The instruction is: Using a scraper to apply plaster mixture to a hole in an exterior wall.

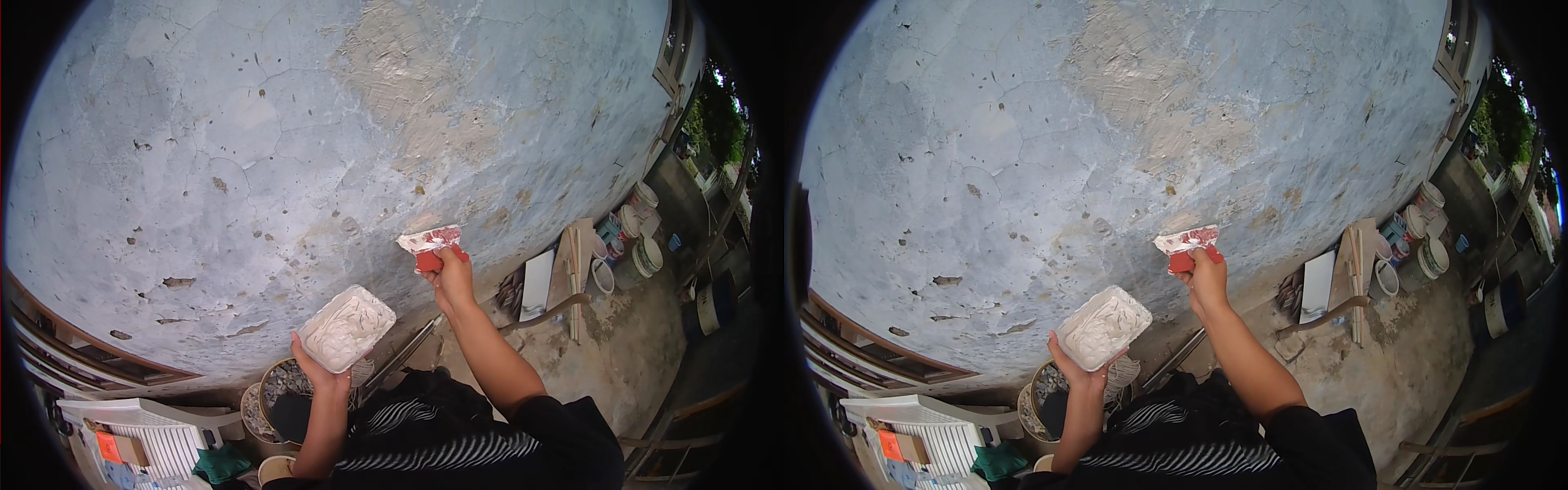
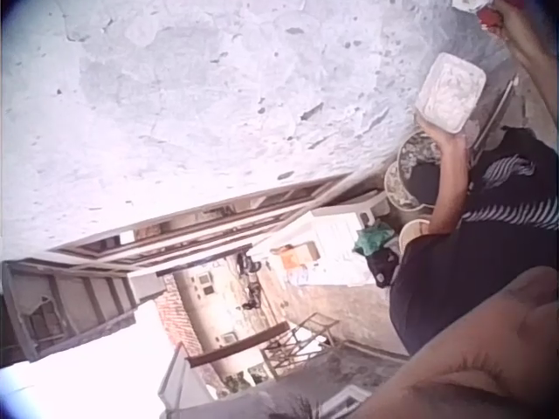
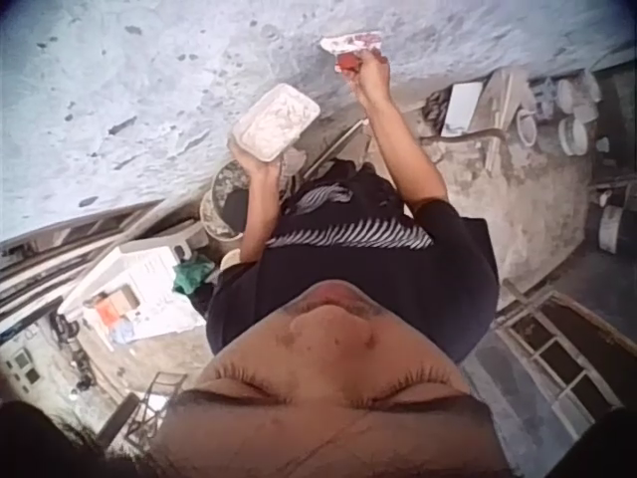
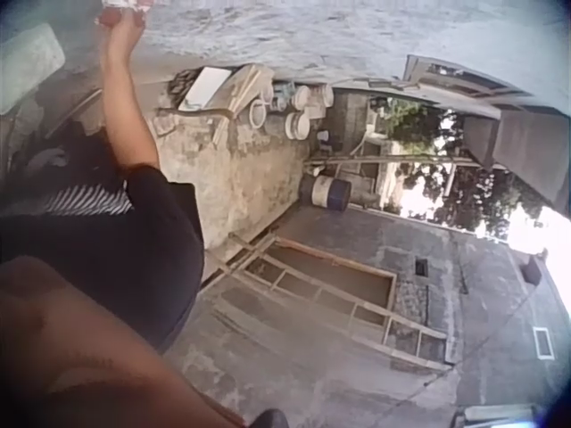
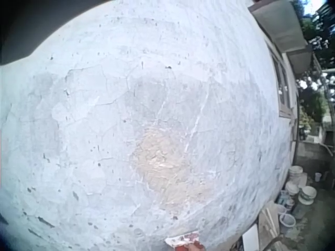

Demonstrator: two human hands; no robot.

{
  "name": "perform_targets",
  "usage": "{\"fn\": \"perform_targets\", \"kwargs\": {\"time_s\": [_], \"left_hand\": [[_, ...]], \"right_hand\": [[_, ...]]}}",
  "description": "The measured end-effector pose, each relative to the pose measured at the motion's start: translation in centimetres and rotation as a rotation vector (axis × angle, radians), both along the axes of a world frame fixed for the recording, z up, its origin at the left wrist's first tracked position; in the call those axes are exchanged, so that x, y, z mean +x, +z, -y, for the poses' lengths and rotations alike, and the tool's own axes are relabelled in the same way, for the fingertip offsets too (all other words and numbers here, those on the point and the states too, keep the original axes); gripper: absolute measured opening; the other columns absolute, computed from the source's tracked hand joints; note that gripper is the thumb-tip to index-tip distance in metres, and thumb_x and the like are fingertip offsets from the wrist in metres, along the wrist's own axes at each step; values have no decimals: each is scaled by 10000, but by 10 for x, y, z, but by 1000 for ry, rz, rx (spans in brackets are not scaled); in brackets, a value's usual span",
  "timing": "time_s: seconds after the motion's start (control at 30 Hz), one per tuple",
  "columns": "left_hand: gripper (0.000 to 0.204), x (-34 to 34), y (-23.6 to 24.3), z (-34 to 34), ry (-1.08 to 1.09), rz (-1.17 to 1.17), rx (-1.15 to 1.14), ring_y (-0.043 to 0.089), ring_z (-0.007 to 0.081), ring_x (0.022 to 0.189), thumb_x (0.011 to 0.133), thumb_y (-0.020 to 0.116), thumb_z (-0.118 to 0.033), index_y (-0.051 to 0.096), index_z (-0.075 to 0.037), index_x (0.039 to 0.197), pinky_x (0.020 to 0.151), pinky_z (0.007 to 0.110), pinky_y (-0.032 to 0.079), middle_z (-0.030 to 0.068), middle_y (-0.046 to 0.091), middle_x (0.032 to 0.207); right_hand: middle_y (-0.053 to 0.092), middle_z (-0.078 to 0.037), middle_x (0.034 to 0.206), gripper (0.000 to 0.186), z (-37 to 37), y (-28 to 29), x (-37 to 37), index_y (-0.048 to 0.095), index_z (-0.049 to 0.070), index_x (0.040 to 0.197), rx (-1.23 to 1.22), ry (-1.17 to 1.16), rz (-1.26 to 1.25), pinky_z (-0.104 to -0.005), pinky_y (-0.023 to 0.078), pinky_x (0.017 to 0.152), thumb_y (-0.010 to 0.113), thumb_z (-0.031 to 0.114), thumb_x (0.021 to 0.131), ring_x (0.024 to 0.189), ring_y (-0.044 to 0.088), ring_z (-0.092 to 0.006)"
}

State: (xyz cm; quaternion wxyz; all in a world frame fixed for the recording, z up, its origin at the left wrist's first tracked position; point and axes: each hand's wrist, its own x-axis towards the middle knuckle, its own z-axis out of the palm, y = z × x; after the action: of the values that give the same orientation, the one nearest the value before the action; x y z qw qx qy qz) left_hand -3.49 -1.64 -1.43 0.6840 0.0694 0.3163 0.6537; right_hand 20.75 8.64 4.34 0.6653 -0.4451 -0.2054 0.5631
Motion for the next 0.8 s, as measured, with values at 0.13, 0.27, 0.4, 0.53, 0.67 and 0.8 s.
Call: {"fn": "perform_targets", "kwargs": {"time_s": [0.13, 0.27, 0.4, 0.53, 0.67, 0.8], "left_hand": [[904, -3, -3, 1, 23, 18, 30, 559, 469, 1261, 909, 269, -759, 399, -97, 1511, 834, 716, 516, 182, 509, 1478], [906, 0, 7, 6, 6, -22, -29, 556, 471, 1264, 912, 259, -759, 395, -96, 1513, 849, 719, 502, 187, 508, 1478], [901, 2, 9, 4, -7, -15, -12, 556, 469, 1263, 916, 258, -754, 395, -92, 1511, 849, 723, 500, 191, 512, 1471], [894, 0, -3, 5, 25, 7, 6, 560, 462, 1259, 919, 268, -748, 394, -87, 1509, 845, 723, 505, 190, 514, 1467], [840, -1, 2, 11, 46, 44, 43, 580, 413, 1240, 957, 333, -691, 428, -30, 1466, 903, 632, 540, 190, 540, 1427], [841, -3, 7, 16, 27, 22, 63, 580, 409, 1242, 960, 333, -691, 425, -29, 1469, 941, 617, 527, 189, 535, 1431]], "right_hand": [[685, -119, 1009, 199, -7, 3, -3, 610, 11, 1096, 30, -37, 12, -386, 589, 672, 515, 89, 940, 859, 688, -211], [684, -121, 1004, 195, -17, 21, -8, 604, 9, 1090, 42, -17, 57, -384, 590, 682, 509, 86, 939, 859, 689, -216], [669, -108, 981, 183, -28, 28, -12, 614, 0, 1061, 74, -31, 17, -339, 570, 634, 528, 97, 931, 807, 673, -193], [663, -102, 970, 173, -19, 22, -7, 615, 1, 1053, 45, -39, -24, -354, 561, 662, 530, 89, 930, 796, 662, -198], [664, -109, 982, 183, -2, 10, 8, 603, -6, 1077, 131, -72, -107, -357, 569, 662, 531, 68, 926, 815, 671, -203], [667, -115, 986, 180, 19, 8, 13, 600, -1, 1066, 87, -78, -64, -381, 581, 676, 527, 58, 913, 830, 682, -214]]}}
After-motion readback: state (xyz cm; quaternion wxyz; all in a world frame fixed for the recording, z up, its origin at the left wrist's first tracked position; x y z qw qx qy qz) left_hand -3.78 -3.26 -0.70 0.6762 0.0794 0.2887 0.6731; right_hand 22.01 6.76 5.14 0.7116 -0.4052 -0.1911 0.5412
